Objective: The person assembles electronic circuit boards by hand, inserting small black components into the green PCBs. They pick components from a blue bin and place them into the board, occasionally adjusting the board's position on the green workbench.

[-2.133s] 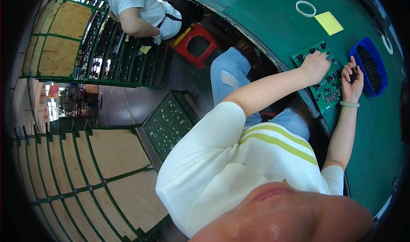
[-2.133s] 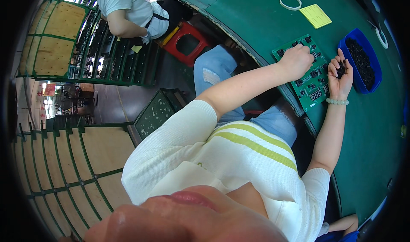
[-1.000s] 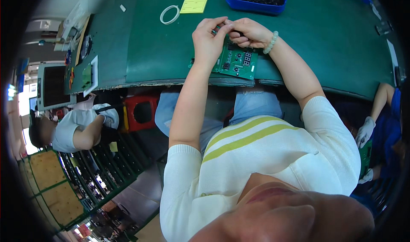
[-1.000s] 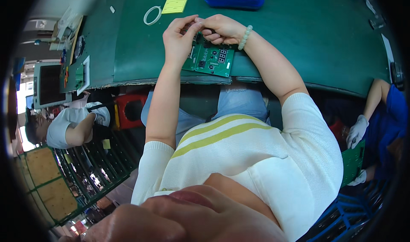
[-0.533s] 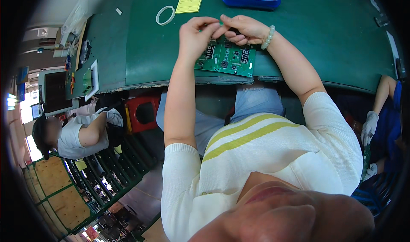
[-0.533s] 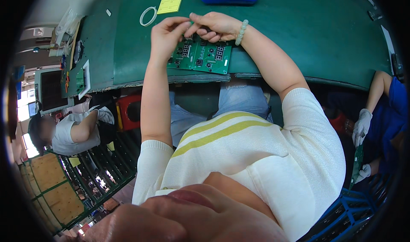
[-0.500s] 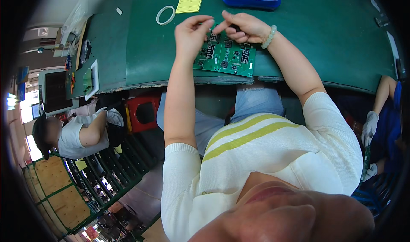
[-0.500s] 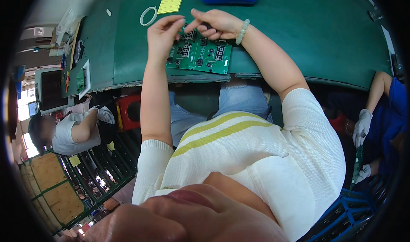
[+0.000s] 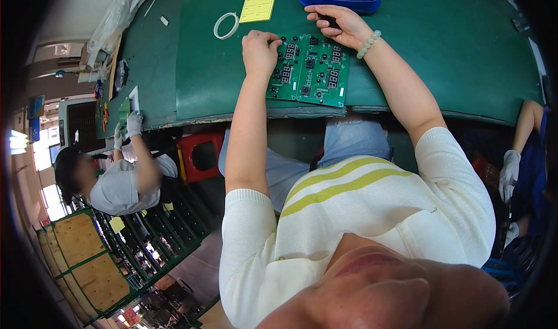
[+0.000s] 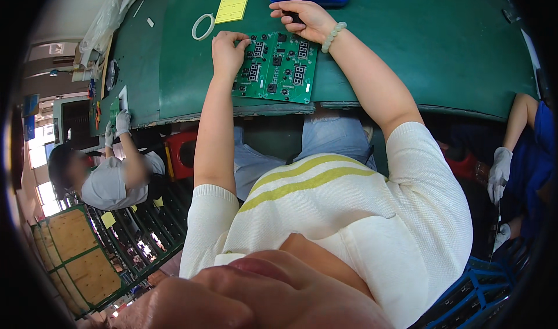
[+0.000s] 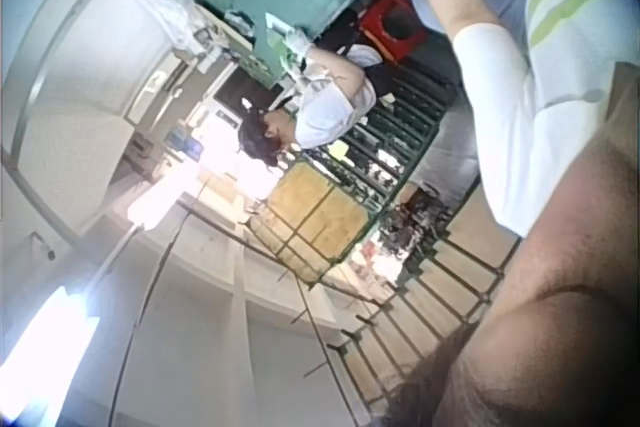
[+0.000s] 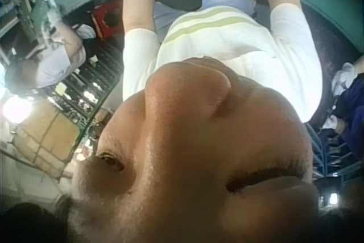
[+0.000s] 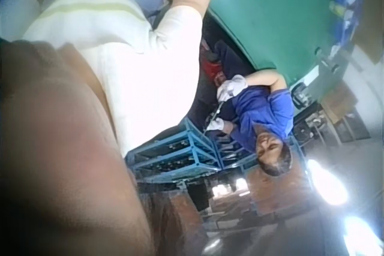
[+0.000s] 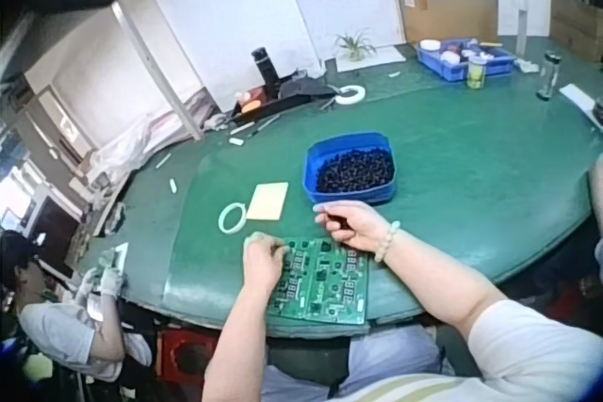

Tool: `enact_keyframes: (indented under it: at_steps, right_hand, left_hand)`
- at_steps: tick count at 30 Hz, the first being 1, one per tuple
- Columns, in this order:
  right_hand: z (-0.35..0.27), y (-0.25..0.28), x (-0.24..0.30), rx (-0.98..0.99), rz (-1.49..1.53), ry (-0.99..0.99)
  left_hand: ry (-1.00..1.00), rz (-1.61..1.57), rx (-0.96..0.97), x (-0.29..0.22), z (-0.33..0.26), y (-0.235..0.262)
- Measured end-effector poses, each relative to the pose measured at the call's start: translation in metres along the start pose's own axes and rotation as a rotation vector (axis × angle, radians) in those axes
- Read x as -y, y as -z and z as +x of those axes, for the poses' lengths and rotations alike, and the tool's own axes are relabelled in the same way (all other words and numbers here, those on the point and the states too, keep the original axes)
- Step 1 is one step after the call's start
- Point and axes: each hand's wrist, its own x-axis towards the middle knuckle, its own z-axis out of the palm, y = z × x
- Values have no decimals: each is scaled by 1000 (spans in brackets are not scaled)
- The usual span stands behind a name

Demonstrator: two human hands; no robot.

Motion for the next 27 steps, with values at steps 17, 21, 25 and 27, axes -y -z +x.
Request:
enact_keyframes:
  at_steps: [17,21,25,27]
  right_hand:
    - [14,5,-9,-52,-349,141]
    - [22,1,-11,-143,-578,117]
    - [31,6,-17,-117,-741,135]
    - [35,9,-20,-90,-761,122]
  left_hand:
    - [69,-39,0,-5,-5,-4]
    - [50,-71,16,1,-5,-8]
    - [67,-61,12,-1,-7,-8]
    - [59,-100,9,-1,-6,-5]
